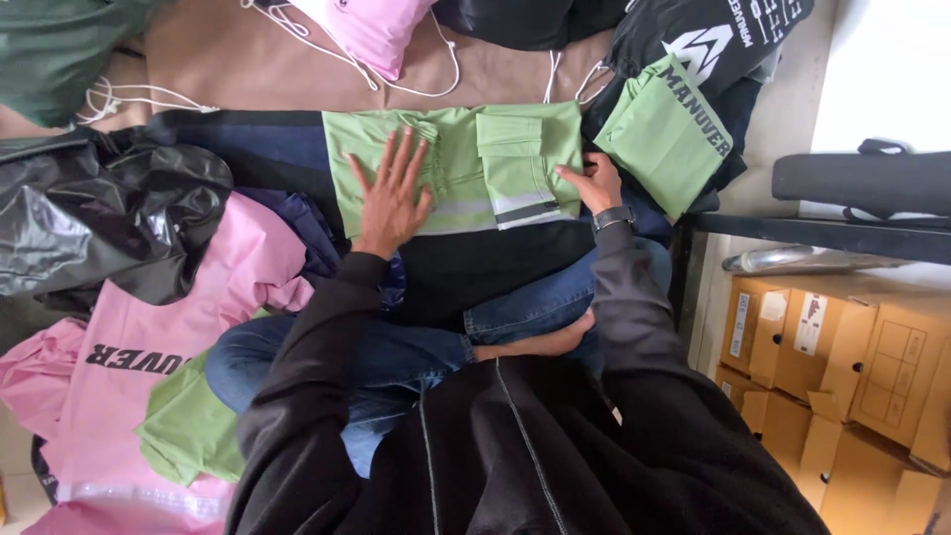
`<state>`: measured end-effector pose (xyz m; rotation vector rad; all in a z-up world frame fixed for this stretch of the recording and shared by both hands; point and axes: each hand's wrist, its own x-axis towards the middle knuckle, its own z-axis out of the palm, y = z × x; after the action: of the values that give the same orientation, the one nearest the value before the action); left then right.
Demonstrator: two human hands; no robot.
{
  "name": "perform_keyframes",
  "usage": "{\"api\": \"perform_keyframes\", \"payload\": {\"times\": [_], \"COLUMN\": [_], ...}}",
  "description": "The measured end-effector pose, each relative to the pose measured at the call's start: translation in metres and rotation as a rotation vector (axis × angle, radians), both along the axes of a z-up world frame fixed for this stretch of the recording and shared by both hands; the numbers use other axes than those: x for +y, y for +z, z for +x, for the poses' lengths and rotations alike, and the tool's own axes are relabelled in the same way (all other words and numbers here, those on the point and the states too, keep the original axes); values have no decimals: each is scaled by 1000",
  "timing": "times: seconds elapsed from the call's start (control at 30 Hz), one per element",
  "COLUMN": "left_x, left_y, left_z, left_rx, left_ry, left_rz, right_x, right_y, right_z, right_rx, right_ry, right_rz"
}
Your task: Folding a light green raincoat into a compact rectangular shape on the floor.
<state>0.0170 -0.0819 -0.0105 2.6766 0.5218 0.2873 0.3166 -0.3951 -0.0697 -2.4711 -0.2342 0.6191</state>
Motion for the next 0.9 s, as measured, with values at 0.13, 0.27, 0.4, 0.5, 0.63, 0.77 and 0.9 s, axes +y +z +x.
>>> {"api": "perform_keyframes", "payload": {"times": [0.13,0.27,0.4,0.5,0.63,0.77,0.9], "left_x": [-14,-19,-41,-41,-21,37,55], "left_y": [8,15,-8,-44,-176,-114,-23], "left_z": [5,11,21,27,21,-7,-16], "left_rx": [21,-17,-108,-180,-862,-481,-572], "left_ry": [65,100,-26,-79,-149,988,834], "left_rz": [12,-6,-115,-168,-1517,-1919,-2044], "right_x": [35,45,88,145,223,271,269], "right_y": [66,116,190,230,243,193,165], "right_z": [-25,-36,-80,-121,-179,-229,-240], "right_rx": [200,181,70,0,-78,-33,163], "right_ry": [-37,166,344,434,497,557,748], "right_rz": [247,332,195,171,212,272,187]}}
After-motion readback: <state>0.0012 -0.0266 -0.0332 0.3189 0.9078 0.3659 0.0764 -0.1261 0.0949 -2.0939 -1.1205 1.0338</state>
